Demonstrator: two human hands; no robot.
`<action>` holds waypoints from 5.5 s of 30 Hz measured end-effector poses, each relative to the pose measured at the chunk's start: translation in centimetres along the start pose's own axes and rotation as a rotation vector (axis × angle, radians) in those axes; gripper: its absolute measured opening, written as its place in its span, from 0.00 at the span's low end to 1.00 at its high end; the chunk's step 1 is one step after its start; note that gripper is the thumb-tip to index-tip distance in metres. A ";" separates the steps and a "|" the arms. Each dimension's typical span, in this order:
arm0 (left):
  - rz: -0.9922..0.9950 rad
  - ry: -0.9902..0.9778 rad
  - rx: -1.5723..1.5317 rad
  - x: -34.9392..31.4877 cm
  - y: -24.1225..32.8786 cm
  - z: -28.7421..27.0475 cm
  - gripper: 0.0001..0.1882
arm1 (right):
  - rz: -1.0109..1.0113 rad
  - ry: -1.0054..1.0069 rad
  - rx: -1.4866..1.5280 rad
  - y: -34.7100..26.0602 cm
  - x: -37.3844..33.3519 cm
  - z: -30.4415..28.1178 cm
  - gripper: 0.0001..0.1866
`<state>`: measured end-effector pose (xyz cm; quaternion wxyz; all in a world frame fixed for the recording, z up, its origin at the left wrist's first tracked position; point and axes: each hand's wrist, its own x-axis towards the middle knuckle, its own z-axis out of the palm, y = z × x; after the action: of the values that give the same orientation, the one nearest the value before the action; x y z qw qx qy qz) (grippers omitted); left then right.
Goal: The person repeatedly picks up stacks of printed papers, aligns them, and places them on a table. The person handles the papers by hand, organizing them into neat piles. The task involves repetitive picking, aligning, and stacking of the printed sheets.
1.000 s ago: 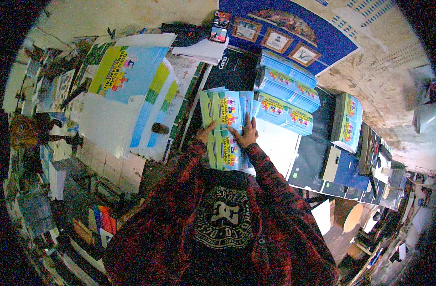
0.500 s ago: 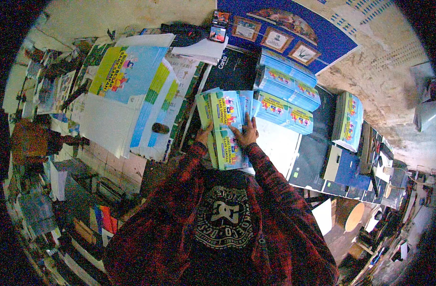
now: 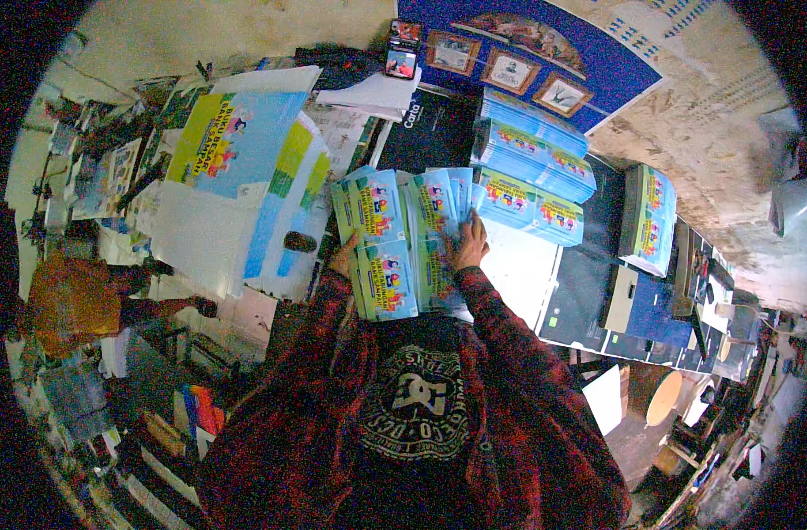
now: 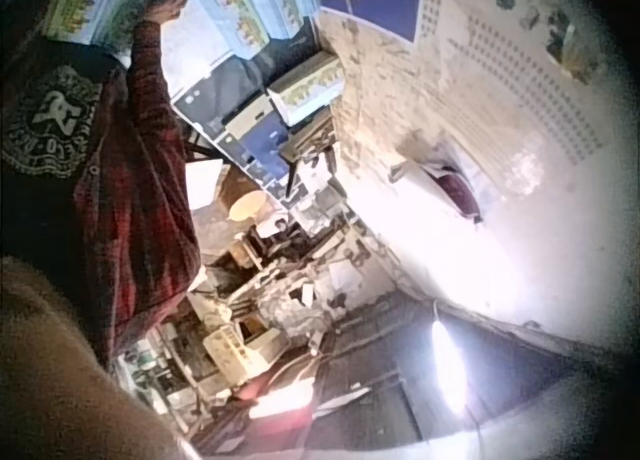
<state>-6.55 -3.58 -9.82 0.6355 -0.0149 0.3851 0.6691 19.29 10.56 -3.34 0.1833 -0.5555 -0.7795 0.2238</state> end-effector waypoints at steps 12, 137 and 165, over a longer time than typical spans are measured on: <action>-0.029 -0.080 0.262 5.5 -6.6 2.6 0.31 | 0.073 -0.393 0.210 -1.0 1.0 -0.8 0.49; 0.368 -0.297 0.633 2.7 -5.5 8.9 0.24 | 0.180 -0.251 0.422 1.4 0.8 0.5 0.49; -0.144 0.023 0.312 2.9 -4.7 8.8 0.28 | 0.121 -0.414 0.461 1.4 1.7 0.5 0.55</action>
<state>1.10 3.00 -7.47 0.6718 0.0485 0.4896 0.5537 19.59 12.48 -4.47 0.1279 -0.4874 -0.6945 0.5136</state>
